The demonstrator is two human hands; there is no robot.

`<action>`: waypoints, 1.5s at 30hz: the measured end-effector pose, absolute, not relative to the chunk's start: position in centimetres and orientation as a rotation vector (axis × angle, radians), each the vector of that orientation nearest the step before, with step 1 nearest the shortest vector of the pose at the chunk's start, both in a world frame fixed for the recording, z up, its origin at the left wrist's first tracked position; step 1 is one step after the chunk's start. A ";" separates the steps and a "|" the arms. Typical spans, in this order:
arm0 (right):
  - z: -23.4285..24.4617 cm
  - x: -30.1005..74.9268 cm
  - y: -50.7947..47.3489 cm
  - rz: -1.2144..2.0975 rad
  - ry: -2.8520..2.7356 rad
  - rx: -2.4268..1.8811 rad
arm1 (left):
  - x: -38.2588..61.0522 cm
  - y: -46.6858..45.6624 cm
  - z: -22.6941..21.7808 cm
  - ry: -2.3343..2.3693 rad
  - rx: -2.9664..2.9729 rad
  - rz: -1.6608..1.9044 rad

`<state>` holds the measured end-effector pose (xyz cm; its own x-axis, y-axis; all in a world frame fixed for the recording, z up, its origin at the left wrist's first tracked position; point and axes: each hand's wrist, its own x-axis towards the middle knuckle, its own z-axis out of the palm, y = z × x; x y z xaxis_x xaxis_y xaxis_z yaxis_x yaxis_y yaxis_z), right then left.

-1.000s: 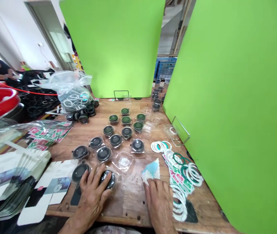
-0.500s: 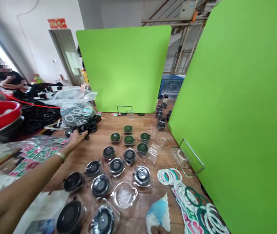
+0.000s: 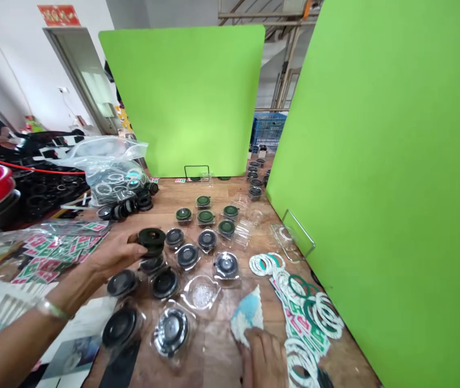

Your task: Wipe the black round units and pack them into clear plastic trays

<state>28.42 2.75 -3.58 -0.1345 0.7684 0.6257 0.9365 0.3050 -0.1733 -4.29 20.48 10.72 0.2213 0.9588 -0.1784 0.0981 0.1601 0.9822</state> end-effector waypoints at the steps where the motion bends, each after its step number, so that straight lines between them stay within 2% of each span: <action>1: -2.4 28.2 2.4 -0.259 -1.864 -1.517 | -3.0 18.1 11.0 1.116 1.238 0.851; 4: 1.6 26.9 0.9 -0.150 -1.636 -1.507 | 1.7 11.2 11.0 1.037 1.417 0.714; 7: 4.7 24.9 -0.6 -0.110 -1.771 -1.318 | 6.3 5.4 9.6 0.961 1.671 0.727; 10: 5.0 24.0 -1.0 -0.122 -1.933 -1.244 | 8.5 1.8 8.2 0.880 1.686 0.788; 12: 3.7 24.6 -0.4 -0.191 -1.919 -1.355 | 8.1 0.9 8.0 0.841 1.687 0.707; 16: 0.1 26.8 1.5 -0.413 -1.877 -1.622 | 5.7 3.1 9.4 1.157 1.767 0.569; 20: -2.4 27.4 2.2 -0.459 -1.894 -1.712 | 5.8 9.1 10.4 1.560 2.277 0.430; 27: -3.0 27.3 1.8 -0.315 -1.910 -1.702 | 9.9 12.9 7.8 1.293 2.690 0.092; 35: -3.2 27.6 1.9 -0.279 -1.925 -1.665 | 10.4 11.6 1.9 1.446 2.737 0.137; 40: -3.1 27.5 2.0 -0.297 -1.909 -1.670 | 9.8 14.2 2.8 1.696 2.642 0.231; 45: -3.3 27.7 2.1 -0.287 -1.903 -1.680 | 11.9 17.0 4.7 1.482 2.708 0.283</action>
<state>27.65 2.13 -3.27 -0.0398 0.8355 0.5481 0.9601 0.1840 -0.2107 11.94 17.02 4.67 0.5263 0.8388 0.1394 0.8312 -0.5421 0.1234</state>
